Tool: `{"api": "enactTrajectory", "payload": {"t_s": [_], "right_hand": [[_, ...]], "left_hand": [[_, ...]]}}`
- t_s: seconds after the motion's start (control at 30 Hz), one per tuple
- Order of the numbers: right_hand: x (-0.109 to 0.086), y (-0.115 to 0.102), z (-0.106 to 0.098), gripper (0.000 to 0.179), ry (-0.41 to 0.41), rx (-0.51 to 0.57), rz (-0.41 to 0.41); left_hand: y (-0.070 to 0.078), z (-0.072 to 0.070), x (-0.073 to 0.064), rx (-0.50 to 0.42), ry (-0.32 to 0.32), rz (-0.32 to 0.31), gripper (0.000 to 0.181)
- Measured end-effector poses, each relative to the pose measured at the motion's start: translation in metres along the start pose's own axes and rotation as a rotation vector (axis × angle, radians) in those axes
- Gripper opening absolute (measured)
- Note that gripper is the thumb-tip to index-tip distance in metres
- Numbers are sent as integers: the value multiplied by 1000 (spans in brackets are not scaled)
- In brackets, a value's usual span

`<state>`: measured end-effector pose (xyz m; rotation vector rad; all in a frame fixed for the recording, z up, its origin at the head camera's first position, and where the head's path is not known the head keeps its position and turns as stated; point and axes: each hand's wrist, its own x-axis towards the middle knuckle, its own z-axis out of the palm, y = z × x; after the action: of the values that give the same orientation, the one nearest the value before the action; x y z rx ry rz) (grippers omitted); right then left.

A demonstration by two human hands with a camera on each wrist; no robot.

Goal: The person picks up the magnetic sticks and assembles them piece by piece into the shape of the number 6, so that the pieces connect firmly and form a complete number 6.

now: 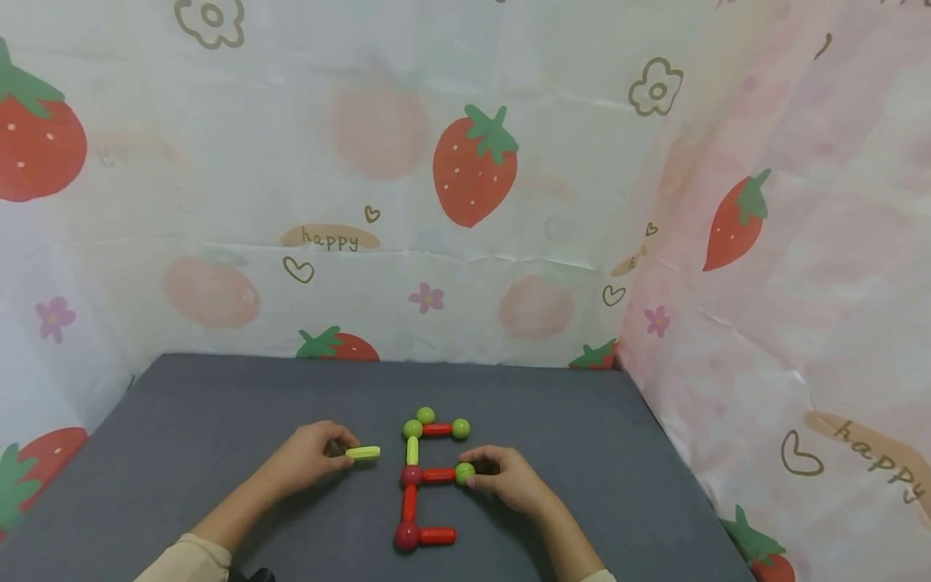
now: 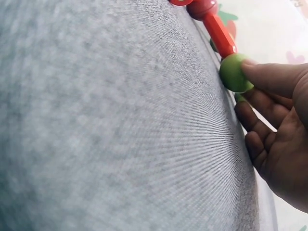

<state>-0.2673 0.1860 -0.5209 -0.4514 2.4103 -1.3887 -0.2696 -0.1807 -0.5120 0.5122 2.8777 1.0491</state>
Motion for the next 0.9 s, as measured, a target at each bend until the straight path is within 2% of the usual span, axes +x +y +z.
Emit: {"api": "enactTrajectory", "payload": {"t_s": [0.17, 0.43, 0.67, 0.9], "right_hand": [[0, 1, 0, 34, -4, -7, -11], [1, 3, 0, 33, -1, 11, -18], [0, 2, -1, 33, 3, 6, -23], [-1, 1, 1, 33, 4, -6, -24]], "left_hand": [[17, 2, -3, -51, -11, 43, 15], [46, 17, -6, -110, -83, 129, 15], [67, 28, -3, -108, -111, 141, 16], [75, 40, -4, -113, -121, 153, 15]]}}
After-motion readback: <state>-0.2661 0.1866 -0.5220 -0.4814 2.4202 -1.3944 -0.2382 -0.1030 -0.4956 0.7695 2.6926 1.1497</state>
